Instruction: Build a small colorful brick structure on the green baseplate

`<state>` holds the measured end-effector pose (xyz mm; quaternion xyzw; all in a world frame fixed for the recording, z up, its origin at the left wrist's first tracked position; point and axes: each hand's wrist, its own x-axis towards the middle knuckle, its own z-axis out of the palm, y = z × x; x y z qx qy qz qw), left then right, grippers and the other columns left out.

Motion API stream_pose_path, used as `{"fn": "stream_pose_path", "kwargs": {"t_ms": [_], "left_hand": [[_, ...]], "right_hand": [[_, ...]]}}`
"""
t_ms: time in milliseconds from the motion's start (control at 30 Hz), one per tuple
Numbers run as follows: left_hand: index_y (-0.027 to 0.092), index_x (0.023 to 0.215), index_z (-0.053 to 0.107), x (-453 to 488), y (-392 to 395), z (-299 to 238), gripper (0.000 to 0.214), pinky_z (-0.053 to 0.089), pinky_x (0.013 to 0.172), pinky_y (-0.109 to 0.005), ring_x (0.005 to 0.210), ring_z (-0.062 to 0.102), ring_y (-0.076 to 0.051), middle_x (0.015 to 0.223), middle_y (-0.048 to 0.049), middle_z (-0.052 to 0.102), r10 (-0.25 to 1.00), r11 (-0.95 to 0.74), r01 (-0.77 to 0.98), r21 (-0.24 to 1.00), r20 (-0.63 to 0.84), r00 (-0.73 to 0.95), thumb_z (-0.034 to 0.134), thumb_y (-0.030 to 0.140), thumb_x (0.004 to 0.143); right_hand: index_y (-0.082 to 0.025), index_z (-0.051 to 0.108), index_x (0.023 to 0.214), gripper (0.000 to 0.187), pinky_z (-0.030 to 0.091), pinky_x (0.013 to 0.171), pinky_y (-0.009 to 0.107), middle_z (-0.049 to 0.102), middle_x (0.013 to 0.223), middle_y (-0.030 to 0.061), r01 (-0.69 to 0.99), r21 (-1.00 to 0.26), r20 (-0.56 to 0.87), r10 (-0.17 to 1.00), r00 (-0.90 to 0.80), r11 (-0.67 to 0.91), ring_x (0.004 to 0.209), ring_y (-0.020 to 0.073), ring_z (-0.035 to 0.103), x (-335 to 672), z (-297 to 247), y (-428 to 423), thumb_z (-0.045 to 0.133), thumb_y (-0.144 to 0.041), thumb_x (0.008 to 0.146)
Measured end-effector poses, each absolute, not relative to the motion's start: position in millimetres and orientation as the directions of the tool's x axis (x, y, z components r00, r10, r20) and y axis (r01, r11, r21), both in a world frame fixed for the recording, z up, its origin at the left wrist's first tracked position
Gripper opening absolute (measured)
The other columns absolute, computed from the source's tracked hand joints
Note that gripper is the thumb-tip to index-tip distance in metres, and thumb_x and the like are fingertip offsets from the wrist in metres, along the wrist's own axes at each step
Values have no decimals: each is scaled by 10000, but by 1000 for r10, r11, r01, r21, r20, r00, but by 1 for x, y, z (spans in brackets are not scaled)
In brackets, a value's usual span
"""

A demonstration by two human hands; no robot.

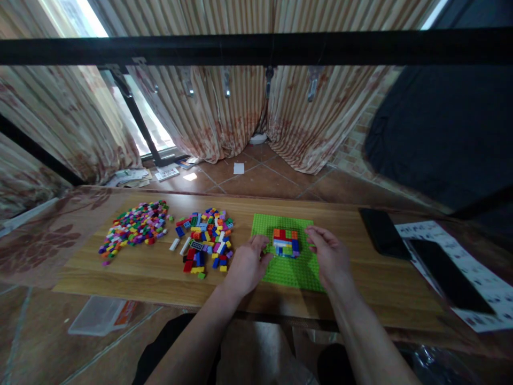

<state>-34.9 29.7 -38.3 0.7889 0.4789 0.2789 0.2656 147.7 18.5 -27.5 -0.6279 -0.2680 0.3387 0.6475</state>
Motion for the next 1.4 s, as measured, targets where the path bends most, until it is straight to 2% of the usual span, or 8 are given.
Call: {"fn": "stream_pose_path", "kwargs": {"t_ms": [167,500,800,933,1100,1233,1400], "left_hand": [[187,958,592,-26,31,-36,131,492,742,-261,822,632,-159,963,-37,645,886,-429,628,649,168,432,591,149,833],[217,1043,606,-19,27,-36,192,498,764,-277,861,651,-178,1048,-36,670,906,-410,723,556,154,395,595,212,851],[229,1172,533,-13,27,-43,351,495,765,-269,859,674,-177,1049,-32,696,942,-322,752,575,113,317,613,202,832],[241,1285,473,-12,27,-45,481,502,791,-281,875,679,-181,1062,-36,701,944,-316,742,591,119,307,611,194,827],[243,1371,403,-11,27,-46,586,514,825,-299,899,679,-183,1074,-49,698,945,-308,734,605,105,310,600,175,823],[238,1384,394,-11,28,-47,611,517,838,-296,914,673,-179,1071,-48,696,942,-318,722,615,115,317,598,156,815],[223,1360,429,-12,28,-46,602,518,838,-292,890,673,-174,1024,-41,700,946,-298,681,668,110,306,604,114,794]], "right_hand": [[-189,717,811,329,440,756,311,728,860,43,-105,-990,-141,775,617,-96,877,199,630,148,-28,18,736,-421,578],[-181,712,844,382,456,743,316,731,884,63,-83,-989,-149,804,576,-123,882,214,641,148,-29,17,733,-451,575],[-169,685,887,455,498,763,357,716,904,89,-29,-991,-125,848,514,-128,884,237,648,146,-43,19,725,-502,578],[-145,618,1103,619,511,803,399,674,1043,138,134,-979,-73,882,465,-152,925,250,644,148,-58,23,690,-525,620],[-117,449,1346,835,460,926,471,615,1204,186,467,-860,10,908,418,-205,1039,298,616,145,-63,23,686,-530,660],[-90,428,1367,812,434,967,477,587,1255,207,602,-768,51,915,401,-221,1126,323,575,138,-58,22,669,-470,690],[-85,463,1340,723,420,993,465,579,1266,205,661,-722,83,922,379,-207,1147,317,562,133,-56,21,632,-430,728]]}}
